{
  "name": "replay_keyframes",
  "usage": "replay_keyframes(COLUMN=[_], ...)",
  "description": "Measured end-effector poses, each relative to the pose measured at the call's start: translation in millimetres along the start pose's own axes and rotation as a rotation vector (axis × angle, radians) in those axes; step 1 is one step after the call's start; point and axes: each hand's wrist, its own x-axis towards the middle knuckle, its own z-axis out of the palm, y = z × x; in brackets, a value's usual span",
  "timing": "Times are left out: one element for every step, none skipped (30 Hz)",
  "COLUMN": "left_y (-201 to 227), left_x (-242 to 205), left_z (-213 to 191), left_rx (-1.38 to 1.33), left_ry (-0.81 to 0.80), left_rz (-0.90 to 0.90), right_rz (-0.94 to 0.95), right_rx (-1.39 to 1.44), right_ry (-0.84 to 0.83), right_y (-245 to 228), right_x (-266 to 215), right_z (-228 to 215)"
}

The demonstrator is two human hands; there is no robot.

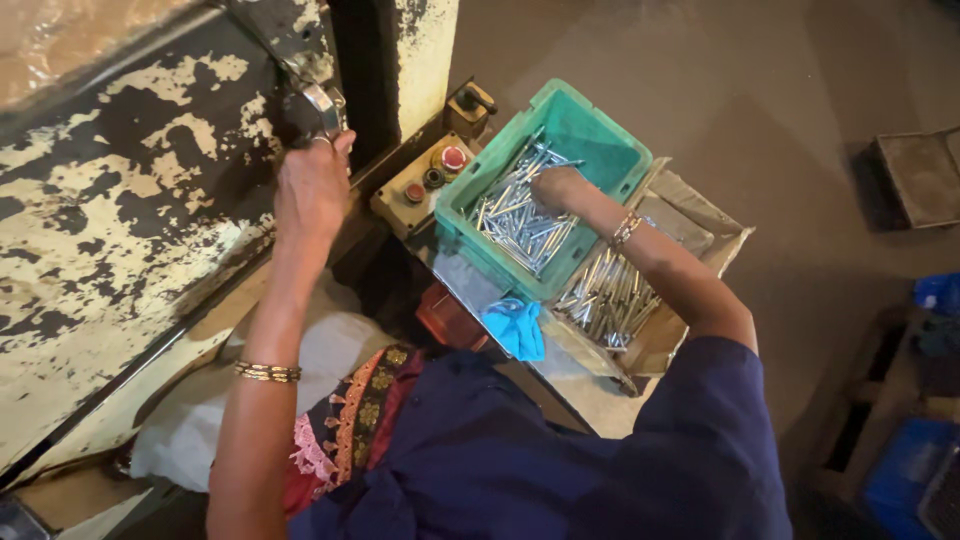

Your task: The person repeatedly picks metal fasteners from a green bin, inserts them into a machine, and closes the machine door. The person then retrieves the fasteners from the machine and places them into a cardboard box. This cycle repeats throughout the clip.

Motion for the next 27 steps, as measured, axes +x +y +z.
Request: replay_keyframes(left_y=[-0.3, -0.4, -0.3, 0.0, 0.5, 0.4, 0.6, 0.6, 0.4, -0.1, -0.5, -1.4, -2.5, -3.8, -4.8, -6.3, -7.7, -8.7, -10.3, -10.8, -11.6, -11.9, -11.8, -13.0, -13.3, -13.3, -14.5], left_x=[-0.6, -1.5, -2.6, -2.7, -2.7, -2.7, -2.0, -0.9, 0.3, 1.3, 2.4, 3.1, 3.6, 2.2, 1.0, 0.5, -0.1, 0.5, 0.1, 0.7, 0.7, 1.1, 0.6, -0.8, -2.0, -4.0, -6.9], left_z=[-0.3, 0.0, 0.3, 0.5, 0.8, 0.6, 0.9, 0.9, 1.1, 1.6, 2.6, 3.7, 4.9, 6.5, 8.6, 10.6, 12.5, 13.9, 14.9, 16.9, 18.4, 19.9, 21.2, 20.5, 19.1, 17.0, 12.3], left_rx=[-0.008, -0.016, -0.024, -0.007, 0.011, 0.029, 0.004, -0.018, -0.041, -0.060, -0.079, -0.097, -0.084, -0.069, -0.054, -0.063, -0.072, -0.081, -0.075, -0.073, -0.070, -0.077, -0.083, -0.089, -0.083, -0.076, -0.070], left_ry=[-0.003, -0.007, -0.011, -0.018, -0.025, -0.029, -0.035, -0.038, -0.040, -0.057, -0.075, -0.092, -0.071, -0.052, -0.034, -0.010, 0.014, 0.040, 0.029, 0.019, 0.009, 0.010, 0.011, 0.013, -0.004, -0.022, -0.039], left_rz=[-0.003, -0.007, -0.011, -0.024, -0.036, -0.052, -0.063, -0.076, -0.089, -0.096, -0.103, -0.112, -0.097, -0.083, -0.068, -0.057, -0.046, -0.030, -0.038, -0.044, -0.050, -0.048, -0.046, -0.044, -0.042, -0.042, -0.042], right_rz=[0.001, -0.012, -0.026, -0.039, -0.054, -0.072, -0.091, -0.111, -0.132, -0.157, -0.141, -0.127, -0.114, -0.132, -0.151, -0.168, -0.171, -0.172, -0.173, -0.178, -0.183, -0.188, -0.226, -0.264, -0.303, -0.296, -0.288], right_rx=[-0.020, -0.023, -0.026, -0.032, 0.062, 0.154, 0.245, 0.370, 0.495, 0.620, 0.652, 0.685, 0.717, 0.669, 0.621, 0.574, 0.528, 0.482, 0.437, 0.532, 0.628, 0.723, 0.827, 0.932, 1.035, 1.106, 1.175], right_ry=[-0.019, -0.034, -0.050, -0.063, -0.051, -0.037, -0.025, 0.016, 0.055, 0.090, 0.096, 0.100, 0.103, 0.096, 0.090, 0.086, 0.093, 0.104, 0.116, 0.126, 0.134, 0.143, 0.140, 0.136, 0.130, 0.115, 0.099], right_y=[1.7, 3.0, 4.0, 4.5, 2.8, 0.1, -4.5, -10.7, -17.3, -24.8, -32.9, -41.5, -49.4, -57.4, -64.6, -72.4, -80.7, -88.1, -95.6, -101.4, -106.9, -111.8, -116.9, -122.0, -127.2, -133.1, -139.1], right_x=[2.4, 1.1, -2.2, -4.6, -9.9, -16.5, -24.5, -31.7, -40.3, -47.4, -53.7, -59.8, -65.8, -72.5, -79.2, -84.0, -86.7, -88.4, -89.9, -91.8, -93.1, -93.5, -92.7, -90.9, -88.5, -85.0, -81.1], right_z=[0.8, -0.1, -2.7, -10.5, -20.1, -31.6, -43.7, -57.1, -70.9, -85.3, -100.2, -115.0, -130.1, -144.3, -158.5, -172.2, -185.4, -198.6, -209.9, -219.8, -227.5, -233.4, -237.4, -240.3, -241.6, -241.0, -239.4])
